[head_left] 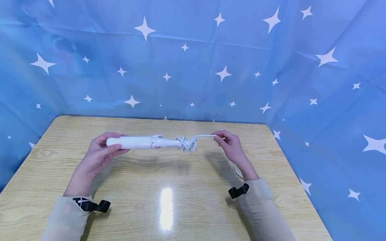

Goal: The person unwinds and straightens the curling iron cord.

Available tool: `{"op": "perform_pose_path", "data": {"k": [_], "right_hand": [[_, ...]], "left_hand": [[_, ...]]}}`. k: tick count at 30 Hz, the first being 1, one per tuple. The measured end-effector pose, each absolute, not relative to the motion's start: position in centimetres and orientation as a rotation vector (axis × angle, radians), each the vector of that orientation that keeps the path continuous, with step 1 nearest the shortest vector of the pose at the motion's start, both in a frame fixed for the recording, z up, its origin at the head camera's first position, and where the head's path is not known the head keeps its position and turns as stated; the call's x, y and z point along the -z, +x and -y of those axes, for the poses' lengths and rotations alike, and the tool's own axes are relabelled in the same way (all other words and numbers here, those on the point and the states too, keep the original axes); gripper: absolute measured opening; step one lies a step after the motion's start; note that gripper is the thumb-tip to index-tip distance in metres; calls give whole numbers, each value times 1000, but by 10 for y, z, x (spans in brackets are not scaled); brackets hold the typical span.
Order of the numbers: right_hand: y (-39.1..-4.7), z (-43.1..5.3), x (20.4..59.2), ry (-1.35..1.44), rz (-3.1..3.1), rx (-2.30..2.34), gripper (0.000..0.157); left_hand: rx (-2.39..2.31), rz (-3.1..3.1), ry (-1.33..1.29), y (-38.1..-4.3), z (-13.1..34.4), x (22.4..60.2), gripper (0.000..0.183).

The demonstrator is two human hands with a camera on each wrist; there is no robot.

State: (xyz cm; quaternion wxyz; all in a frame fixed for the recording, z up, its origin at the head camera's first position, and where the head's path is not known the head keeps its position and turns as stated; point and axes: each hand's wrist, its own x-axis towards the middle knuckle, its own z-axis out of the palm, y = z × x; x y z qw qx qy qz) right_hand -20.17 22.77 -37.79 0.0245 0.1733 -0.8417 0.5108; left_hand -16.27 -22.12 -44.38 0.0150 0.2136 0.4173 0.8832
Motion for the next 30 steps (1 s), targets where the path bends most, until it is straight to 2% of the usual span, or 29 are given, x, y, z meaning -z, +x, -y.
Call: {"op": "perform_pose_path", "data": {"k": [4,11,30], "right_hand": [[-198,-237,372,486,2558,-1615,22],[-212,-261,395,411,2536,-1602,22],[-208,-279,405,504,2459,-1651,18]], "left_hand": [[-2760,-1316,645,-161,222,445,43],[-2787,-1332,587,-160,224,445,41],[-2855,-1303,550,-160,227,445,44]]}}
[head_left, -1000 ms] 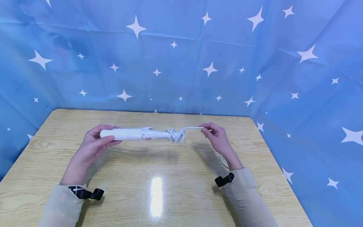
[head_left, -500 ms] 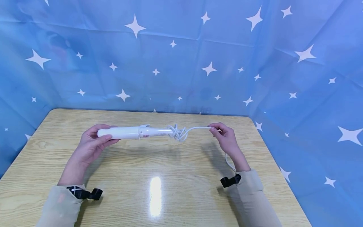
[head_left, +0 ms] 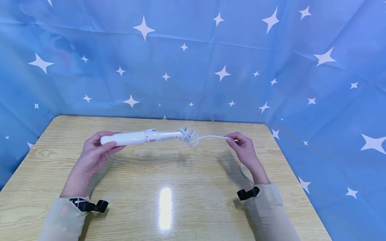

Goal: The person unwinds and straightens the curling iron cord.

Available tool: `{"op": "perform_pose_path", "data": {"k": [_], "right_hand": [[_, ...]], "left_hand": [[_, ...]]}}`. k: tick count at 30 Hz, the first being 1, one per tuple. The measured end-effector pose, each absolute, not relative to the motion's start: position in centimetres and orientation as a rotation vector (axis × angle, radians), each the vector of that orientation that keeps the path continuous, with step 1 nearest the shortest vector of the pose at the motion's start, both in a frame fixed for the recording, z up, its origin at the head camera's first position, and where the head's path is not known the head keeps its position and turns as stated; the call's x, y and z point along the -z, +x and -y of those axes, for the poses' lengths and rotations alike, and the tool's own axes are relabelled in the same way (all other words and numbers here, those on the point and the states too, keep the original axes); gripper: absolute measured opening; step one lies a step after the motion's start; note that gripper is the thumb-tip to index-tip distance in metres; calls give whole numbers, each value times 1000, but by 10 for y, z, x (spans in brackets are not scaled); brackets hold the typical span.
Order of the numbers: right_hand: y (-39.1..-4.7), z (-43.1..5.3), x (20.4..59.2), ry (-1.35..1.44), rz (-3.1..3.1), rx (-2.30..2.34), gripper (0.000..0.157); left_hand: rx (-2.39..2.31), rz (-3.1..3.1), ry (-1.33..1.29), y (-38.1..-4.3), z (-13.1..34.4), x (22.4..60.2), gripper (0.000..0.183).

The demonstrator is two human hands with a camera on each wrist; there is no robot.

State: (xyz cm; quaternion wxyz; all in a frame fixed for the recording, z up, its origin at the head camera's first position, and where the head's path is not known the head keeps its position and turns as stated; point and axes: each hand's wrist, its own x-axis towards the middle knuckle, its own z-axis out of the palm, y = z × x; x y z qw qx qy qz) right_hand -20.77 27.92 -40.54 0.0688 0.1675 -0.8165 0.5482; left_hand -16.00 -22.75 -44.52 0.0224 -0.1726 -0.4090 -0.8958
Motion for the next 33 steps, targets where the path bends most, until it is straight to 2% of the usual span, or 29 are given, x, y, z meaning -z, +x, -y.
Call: {"op": "perform_pose_path", "data": {"k": [15,26,33], "right_hand": [[-202,-287,409,733,2515,-1660,14],[-186,-276,378,549,2676,-1503,18],[-198,-281,396,564,2677,-1513,21]], "left_hand": [[2806,1107,-423,-163,226,444,41],[2851,1002,-457,-162,229,443,43],[2862,1005,-514,-163,229,444,43]]}}
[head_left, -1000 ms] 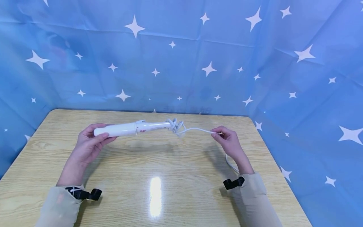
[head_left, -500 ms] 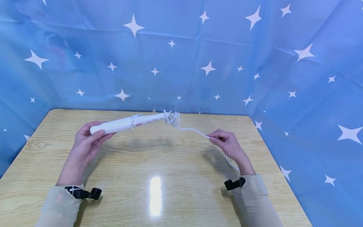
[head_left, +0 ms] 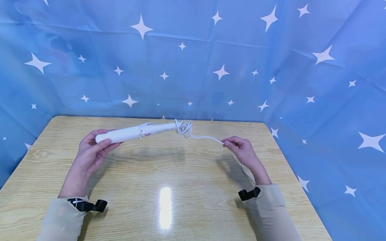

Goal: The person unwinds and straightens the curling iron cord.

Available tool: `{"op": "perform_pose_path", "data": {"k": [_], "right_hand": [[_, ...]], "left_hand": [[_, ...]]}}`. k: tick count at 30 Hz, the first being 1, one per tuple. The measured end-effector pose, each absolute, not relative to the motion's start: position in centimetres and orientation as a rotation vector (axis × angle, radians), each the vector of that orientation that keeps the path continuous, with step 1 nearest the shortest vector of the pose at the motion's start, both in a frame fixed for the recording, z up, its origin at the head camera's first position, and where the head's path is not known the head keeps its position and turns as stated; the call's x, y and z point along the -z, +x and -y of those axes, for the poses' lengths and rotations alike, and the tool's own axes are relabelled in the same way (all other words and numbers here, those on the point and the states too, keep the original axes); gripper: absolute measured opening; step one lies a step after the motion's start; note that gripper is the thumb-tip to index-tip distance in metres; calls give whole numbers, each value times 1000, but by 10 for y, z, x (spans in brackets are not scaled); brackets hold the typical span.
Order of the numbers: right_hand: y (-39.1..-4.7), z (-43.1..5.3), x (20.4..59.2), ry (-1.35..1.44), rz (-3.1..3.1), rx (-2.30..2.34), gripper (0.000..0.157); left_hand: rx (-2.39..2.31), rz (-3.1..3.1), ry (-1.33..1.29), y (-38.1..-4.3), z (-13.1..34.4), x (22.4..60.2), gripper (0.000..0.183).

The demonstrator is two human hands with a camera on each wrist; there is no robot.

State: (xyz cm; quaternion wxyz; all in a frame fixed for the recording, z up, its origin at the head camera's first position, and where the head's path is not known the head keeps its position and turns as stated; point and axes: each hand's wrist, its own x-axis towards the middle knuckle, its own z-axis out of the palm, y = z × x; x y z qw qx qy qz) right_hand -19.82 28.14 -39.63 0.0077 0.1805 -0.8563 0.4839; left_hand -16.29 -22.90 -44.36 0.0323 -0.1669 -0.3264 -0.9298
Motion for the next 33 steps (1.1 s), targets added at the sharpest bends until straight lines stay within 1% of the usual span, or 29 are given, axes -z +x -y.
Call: {"op": "perform_pose_path", "data": {"k": [3,10,17,24,28,33], "right_hand": [[-202,-281,400,535,2692,-1472,23],[-205,-264,393,516,2701,-1437,26],[-206,-248,390,621,2705,-1404,26],[-207,-229,390,753,2696,-1474,27],[-206,-216,387,771,2716,-1509,27],[-206,-210,389,793,2775,-1462,22]], "left_hand": [[2857,1017,-548,-163,229,443,43],[2839,1060,-629,-163,228,440,42],[2824,1102,-612,-163,227,440,43],[2838,1098,-618,-163,226,442,43],[2830,1138,-606,-163,225,442,42],[2800,1218,-573,-162,224,441,41]]}}
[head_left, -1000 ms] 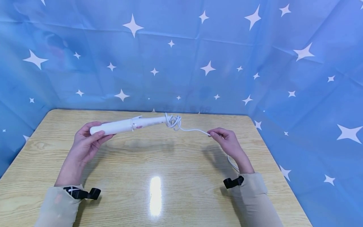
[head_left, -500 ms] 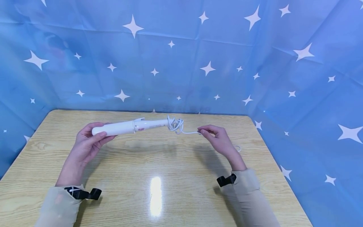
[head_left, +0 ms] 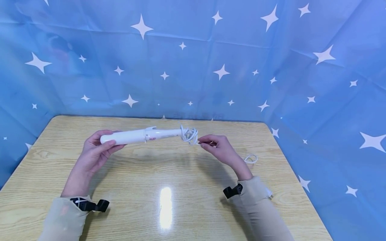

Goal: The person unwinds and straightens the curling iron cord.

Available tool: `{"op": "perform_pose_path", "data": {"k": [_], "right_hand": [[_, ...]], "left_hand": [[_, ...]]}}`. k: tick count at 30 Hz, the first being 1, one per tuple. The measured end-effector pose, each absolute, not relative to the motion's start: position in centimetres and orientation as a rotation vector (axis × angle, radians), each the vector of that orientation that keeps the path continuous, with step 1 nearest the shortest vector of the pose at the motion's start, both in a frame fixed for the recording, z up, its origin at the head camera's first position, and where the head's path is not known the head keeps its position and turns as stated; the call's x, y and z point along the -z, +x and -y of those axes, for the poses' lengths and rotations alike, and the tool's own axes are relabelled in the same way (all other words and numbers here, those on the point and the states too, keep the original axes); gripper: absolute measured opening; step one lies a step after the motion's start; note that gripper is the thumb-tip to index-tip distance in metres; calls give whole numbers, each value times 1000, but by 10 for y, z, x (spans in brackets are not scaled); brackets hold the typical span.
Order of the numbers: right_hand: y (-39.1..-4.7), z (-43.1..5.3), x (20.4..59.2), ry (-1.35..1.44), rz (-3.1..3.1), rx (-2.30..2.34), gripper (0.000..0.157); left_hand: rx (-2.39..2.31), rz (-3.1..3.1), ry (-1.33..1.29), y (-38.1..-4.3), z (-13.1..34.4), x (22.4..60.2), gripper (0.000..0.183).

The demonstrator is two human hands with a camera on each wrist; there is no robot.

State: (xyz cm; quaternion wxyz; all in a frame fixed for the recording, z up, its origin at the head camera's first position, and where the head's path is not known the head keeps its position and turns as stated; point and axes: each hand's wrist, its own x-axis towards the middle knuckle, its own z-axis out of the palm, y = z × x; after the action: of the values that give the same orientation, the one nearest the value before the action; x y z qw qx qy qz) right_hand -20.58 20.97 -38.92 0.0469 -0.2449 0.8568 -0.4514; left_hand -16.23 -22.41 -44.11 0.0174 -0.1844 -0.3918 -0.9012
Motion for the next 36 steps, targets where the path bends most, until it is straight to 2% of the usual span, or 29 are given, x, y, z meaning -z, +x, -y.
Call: {"op": "perform_pose_path", "data": {"k": [15,36], "right_hand": [[-205,-228,402,-782,-2748,1291,15],[-202,-263,396,-511,-2848,1403,13]], "left_hand": [[2835,1188,-651,-163,230,441,42],[2803,1170,-630,-164,246,434,41]]}}
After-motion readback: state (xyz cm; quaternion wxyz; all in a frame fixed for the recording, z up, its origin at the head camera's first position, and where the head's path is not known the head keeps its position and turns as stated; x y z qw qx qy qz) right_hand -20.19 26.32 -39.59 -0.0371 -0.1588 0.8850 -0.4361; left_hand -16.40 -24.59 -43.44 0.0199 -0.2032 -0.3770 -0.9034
